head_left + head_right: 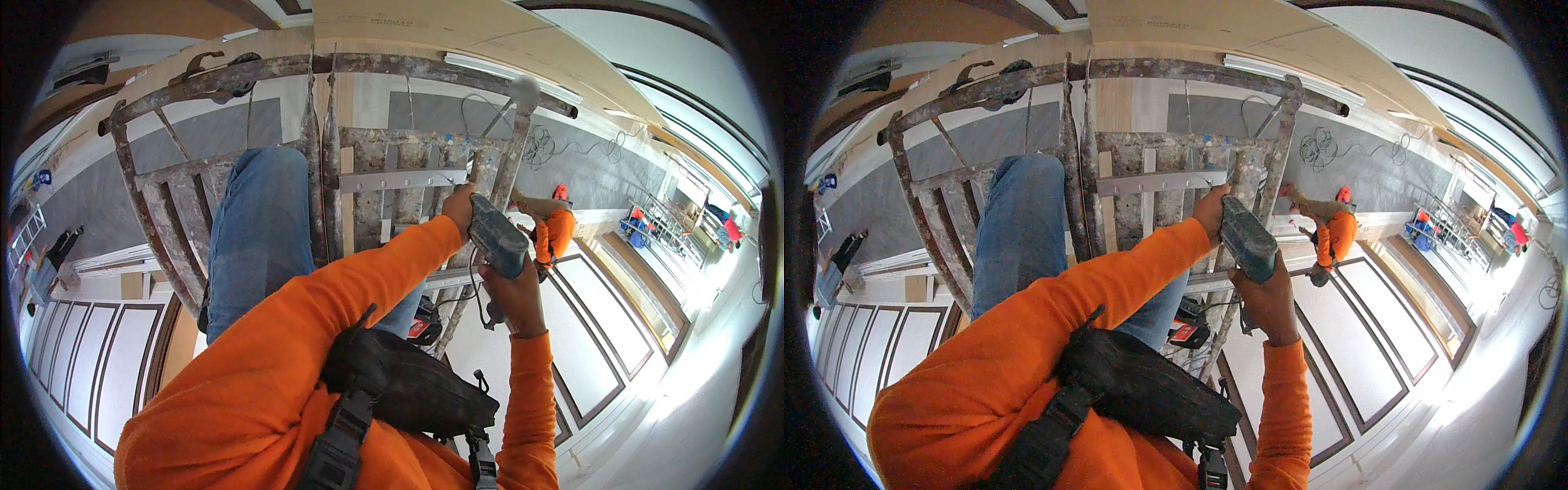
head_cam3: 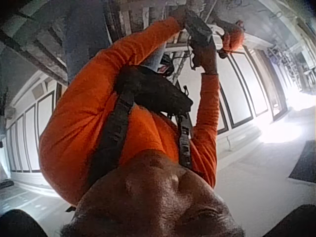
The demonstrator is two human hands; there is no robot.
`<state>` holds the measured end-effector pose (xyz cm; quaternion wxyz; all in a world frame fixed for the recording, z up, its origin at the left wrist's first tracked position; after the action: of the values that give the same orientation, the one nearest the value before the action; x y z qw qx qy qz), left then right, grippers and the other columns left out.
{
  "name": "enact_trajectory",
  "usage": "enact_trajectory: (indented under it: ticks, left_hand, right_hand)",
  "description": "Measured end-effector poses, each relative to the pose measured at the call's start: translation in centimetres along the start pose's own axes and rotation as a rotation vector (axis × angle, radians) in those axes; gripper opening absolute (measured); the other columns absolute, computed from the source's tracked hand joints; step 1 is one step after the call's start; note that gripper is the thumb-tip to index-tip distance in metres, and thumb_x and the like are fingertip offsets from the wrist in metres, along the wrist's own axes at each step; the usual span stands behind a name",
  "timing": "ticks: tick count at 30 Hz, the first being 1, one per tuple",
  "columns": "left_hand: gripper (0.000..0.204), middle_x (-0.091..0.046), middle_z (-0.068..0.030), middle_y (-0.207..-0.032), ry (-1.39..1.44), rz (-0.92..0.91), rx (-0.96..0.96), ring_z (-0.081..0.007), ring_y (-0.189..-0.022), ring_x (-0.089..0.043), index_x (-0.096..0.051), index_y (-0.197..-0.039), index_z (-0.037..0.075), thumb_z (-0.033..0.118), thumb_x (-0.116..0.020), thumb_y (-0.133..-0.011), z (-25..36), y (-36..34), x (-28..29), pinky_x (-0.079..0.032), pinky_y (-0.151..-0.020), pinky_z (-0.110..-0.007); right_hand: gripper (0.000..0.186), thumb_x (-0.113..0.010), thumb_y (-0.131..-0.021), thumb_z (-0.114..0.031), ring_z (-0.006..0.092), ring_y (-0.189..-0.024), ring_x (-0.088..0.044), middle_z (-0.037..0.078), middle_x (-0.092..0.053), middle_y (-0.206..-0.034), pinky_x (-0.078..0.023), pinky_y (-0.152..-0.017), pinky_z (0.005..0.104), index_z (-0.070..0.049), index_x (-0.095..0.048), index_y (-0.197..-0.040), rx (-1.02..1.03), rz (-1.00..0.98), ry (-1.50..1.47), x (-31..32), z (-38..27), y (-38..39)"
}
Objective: The person holds a metal bracket against the ceiling edge and uses a drill to secure it with a screw, then picks up another bracket from a box on the scaffold and repeats the process at a different location on the ceiling.
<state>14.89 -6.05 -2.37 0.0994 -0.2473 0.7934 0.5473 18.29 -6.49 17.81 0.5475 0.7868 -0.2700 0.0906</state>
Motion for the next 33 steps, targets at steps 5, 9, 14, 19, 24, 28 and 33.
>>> enact_trajectory:
  ticks: [5, 9, 14, 19, 24, 28, 33]
  left_hand:
    - [0.028, -0.057, -0.0053, -0.074, 0.007, -0.018, -0.025, -0.0232, -0.065, -0.060, -0.058, -0.091, 0.009, 0.037, -0.056, -0.094, 0.2, -0.7, 0.3, -0.052, -0.066, -0.042]
    - [0.027, -0.057, -0.0054, -0.074, 0.023, 0.004, -0.034, -0.0231, -0.065, -0.060, -0.058, -0.091, 0.009, 0.036, -0.057, -0.094, 0.4, 0.4, -0.1, -0.052, -0.066, -0.042]
    - [0.027, -0.057, -0.0055, -0.073, 0.048, 0.007, -0.023, -0.0233, -0.064, -0.060, -0.058, -0.091, 0.009, 0.036, -0.058, -0.093, 0.4, 0.8, -0.3, -0.052, -0.066, -0.042]
    - [0.027, -0.057, -0.0054, -0.073, 0.045, 0.019, -0.017, -0.0235, -0.063, -0.060, -0.057, -0.092, 0.009, 0.036, -0.058, -0.093, 0.1, 0.4, 0.1, -0.052, -0.066, -0.042]
    - [0.027, -0.057, -0.0053, -0.074, 0.058, -0.024, 0.014, -0.0236, -0.065, -0.060, -0.057, -0.093, 0.010, 0.037, -0.058, -0.093, 0.0, 0.0, -0.1, -0.053, -0.067, -0.042]
    - [0.026, -0.057, -0.0053, -0.074, 0.032, 0.007, 0.006, -0.0240, -0.065, -0.060, -0.057, -0.093, 0.010, 0.036, -0.058, -0.092, -0.1, -0.2, 0.2, -0.053, -0.067, -0.043]
    - [0.027, -0.057, -0.0052, -0.074, 0.081, -0.007, -0.025, -0.0242, -0.065, -0.061, -0.057, -0.092, 0.010, 0.036, -0.059, -0.091, 0.2, 0.0, 0.0, -0.054, -0.067, -0.043]
  right_hand:
    - [0.051, -0.074, -0.080, -0.011, 0.0166, -0.095, -0.063, 0.009, -0.067, -0.107, -0.050, -0.085, 0.0311, 0.000, -0.052, -0.125, 0.032, -0.013, 0.041, 0.0, -0.7, -0.1]
    - [0.051, -0.074, -0.080, -0.011, 0.0167, -0.095, -0.063, 0.009, -0.067, -0.106, -0.050, -0.085, 0.0310, -0.001, -0.052, -0.125, -0.012, 0.007, 0.036, 0.1, -0.1, 0.0]
    - [0.052, -0.074, -0.081, -0.012, 0.0173, -0.097, -0.063, 0.009, -0.067, -0.108, -0.050, -0.087, 0.0316, -0.001, -0.051, -0.126, -0.011, -0.003, -0.006, -0.1, 0.6, -0.2]
    - [0.052, -0.074, -0.081, -0.010, 0.0169, -0.099, -0.063, 0.009, -0.066, -0.111, -0.049, -0.089, 0.0318, 0.000, -0.052, -0.126, 0.087, 0.005, 0.042, 0.0, -0.7, 0.0]
    - [0.052, -0.074, -0.080, -0.009, 0.0163, -0.100, -0.062, 0.009, -0.066, -0.112, -0.048, -0.090, 0.0313, 0.000, -0.052, -0.126, 0.029, 0.000, -0.006, -0.2, -1.0, 0.0]
    - [0.052, -0.074, -0.080, -0.009, 0.0164, -0.099, -0.062, 0.009, -0.066, -0.110, -0.049, -0.089, 0.0311, 0.000, -0.052, -0.126, 0.039, -0.009, 0.033, -0.1, -1.3, 0.0]
    - [0.051, -0.075, -0.080, -0.010, 0.0173, -0.098, -0.062, 0.009, -0.066, -0.109, -0.049, -0.088, 0.0320, -0.001, -0.052, -0.125, 0.004, -0.004, 0.084, 0.0, -1.3, 0.0]
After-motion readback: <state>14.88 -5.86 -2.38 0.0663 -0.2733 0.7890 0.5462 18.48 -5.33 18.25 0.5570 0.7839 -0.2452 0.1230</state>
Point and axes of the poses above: each hand's wrist, its own y-axis away from the middle knuckle, its own x-axis out of the back of the hand, z = x × y, the point moved 9 cm from there along -y, towards the middle knuckle
